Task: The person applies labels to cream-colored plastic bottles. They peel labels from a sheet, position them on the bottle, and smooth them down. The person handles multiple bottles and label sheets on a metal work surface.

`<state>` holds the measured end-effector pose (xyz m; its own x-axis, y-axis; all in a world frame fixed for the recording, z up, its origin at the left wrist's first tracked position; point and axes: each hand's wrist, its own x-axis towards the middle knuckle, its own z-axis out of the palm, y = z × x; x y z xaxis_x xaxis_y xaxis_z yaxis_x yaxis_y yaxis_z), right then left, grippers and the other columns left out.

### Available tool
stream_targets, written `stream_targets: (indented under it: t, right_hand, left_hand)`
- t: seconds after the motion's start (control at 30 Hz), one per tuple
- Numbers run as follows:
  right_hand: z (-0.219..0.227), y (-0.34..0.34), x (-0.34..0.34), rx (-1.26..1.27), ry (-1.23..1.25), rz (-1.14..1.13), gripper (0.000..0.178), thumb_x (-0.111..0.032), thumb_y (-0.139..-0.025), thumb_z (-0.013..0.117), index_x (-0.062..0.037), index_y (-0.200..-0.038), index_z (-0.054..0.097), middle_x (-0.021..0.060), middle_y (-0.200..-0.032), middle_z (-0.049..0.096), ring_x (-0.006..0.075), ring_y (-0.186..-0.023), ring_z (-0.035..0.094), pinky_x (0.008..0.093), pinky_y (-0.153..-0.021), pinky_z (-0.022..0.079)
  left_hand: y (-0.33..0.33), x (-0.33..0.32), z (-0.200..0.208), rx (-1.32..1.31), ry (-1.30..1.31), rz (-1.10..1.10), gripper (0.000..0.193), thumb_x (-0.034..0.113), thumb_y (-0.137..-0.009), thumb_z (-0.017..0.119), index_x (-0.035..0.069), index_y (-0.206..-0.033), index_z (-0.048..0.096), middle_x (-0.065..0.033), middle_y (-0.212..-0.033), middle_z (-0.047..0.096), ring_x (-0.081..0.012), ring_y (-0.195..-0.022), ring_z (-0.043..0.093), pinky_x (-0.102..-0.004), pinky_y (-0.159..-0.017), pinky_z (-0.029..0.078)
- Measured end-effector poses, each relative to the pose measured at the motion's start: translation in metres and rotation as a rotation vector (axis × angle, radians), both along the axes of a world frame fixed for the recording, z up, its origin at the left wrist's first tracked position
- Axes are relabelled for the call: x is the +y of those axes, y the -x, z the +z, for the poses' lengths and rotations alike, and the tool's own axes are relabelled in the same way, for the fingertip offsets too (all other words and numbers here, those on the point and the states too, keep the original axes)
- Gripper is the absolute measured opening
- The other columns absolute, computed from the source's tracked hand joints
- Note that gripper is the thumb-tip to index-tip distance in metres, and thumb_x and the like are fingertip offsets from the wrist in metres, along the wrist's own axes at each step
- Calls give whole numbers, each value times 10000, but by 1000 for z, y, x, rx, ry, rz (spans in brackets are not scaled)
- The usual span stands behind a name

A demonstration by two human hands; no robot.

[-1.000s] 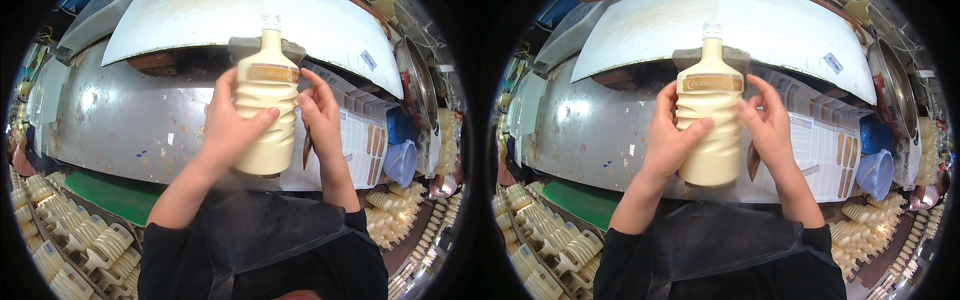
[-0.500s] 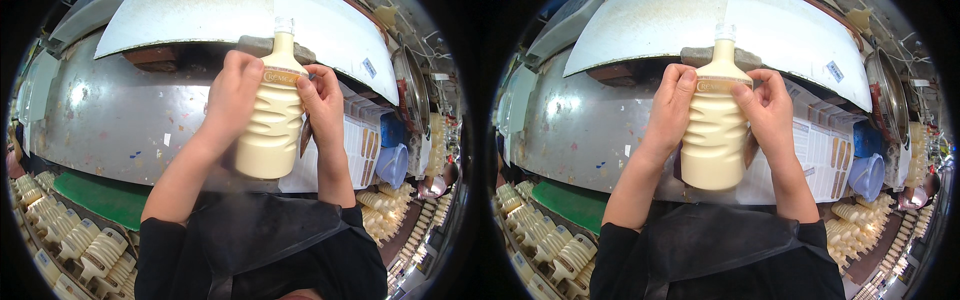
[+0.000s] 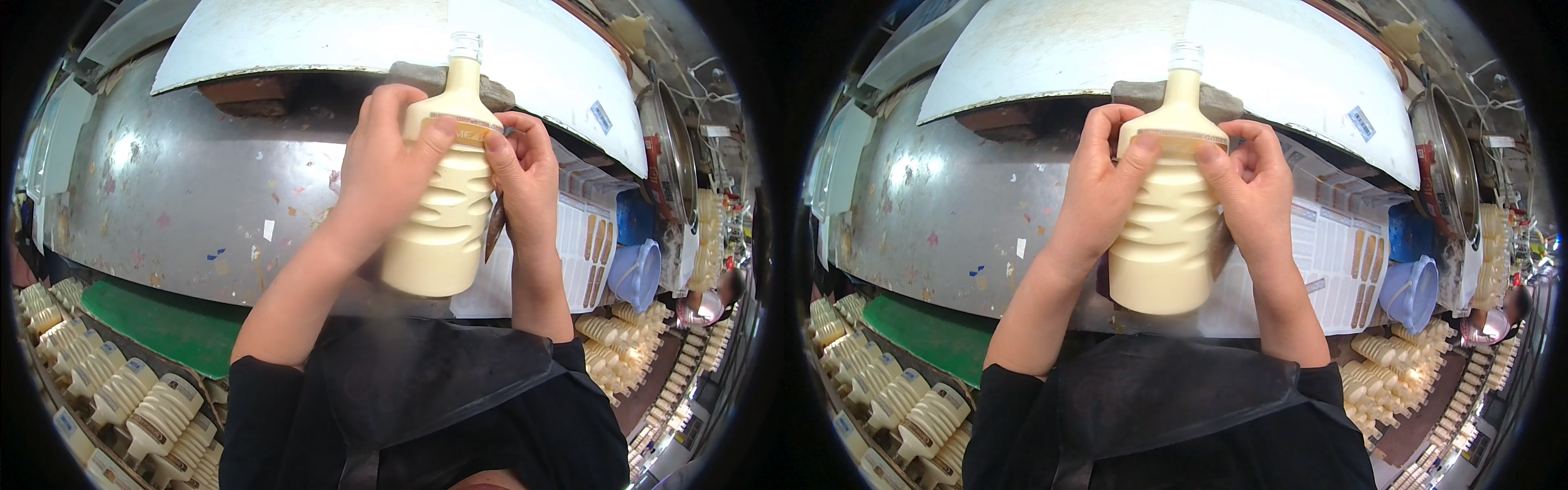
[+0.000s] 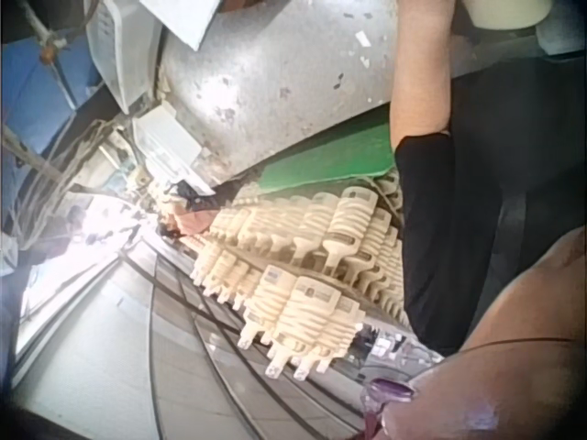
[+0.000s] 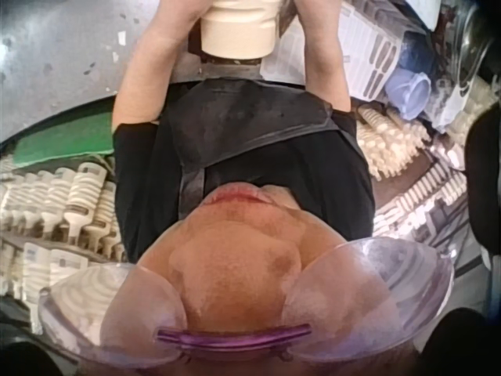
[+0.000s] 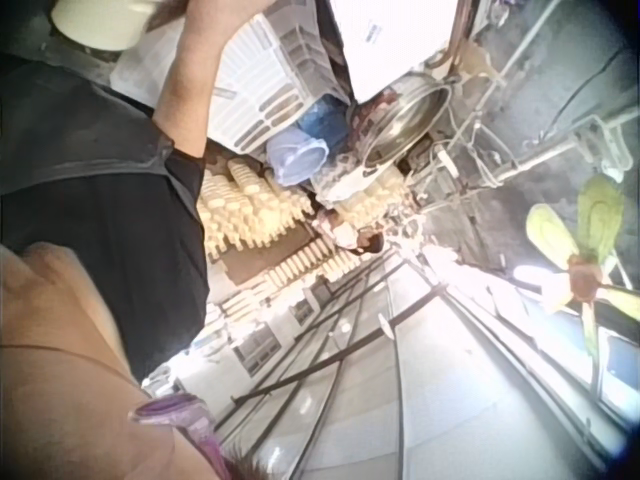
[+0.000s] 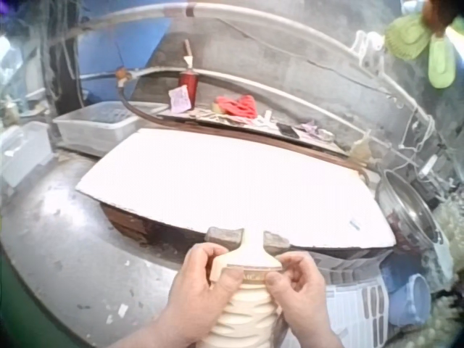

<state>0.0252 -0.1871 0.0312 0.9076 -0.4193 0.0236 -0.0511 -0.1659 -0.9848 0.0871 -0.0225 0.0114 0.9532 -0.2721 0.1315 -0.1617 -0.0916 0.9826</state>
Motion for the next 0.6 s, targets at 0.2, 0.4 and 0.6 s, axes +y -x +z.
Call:
stream_targets:
  t: [0.2,0.4,0.6]
  right_hand:
    - [-3,-1,3,-18,12,-26,372,-253,-883,787,-27,-1128,623,-87,-718,457,6,-644,400,193,-562,340]
    - [-10,0,-12,31,-150,47,356,-295,-922,754,-19,-1118,642,-72,-737,492,11,-649,407,196,-583,357]
    - [-8,10,-59,200,-880,42,406,-399,-1025,590,-9,-1093,684,1,-854,629,78,-722,572,219,-652,475]
  left_hand:
    - [-4,1,-7,68,99,-39,401,374,-1018,544,7,-1181,535,-181,-1152,592,-304,-1068,587,-400,-961,463]
    - [3,-2,2,231,305,-79,334,345,-1059,507,31,-1171,533,-74,-1098,575,-127,-1014,532,-290,-916,459]
    - [7,-3,10,279,314,-90,323,339,-1082,486,45,-1215,503,-41,-1106,545,-95,-1010,501,-259,-911,449]
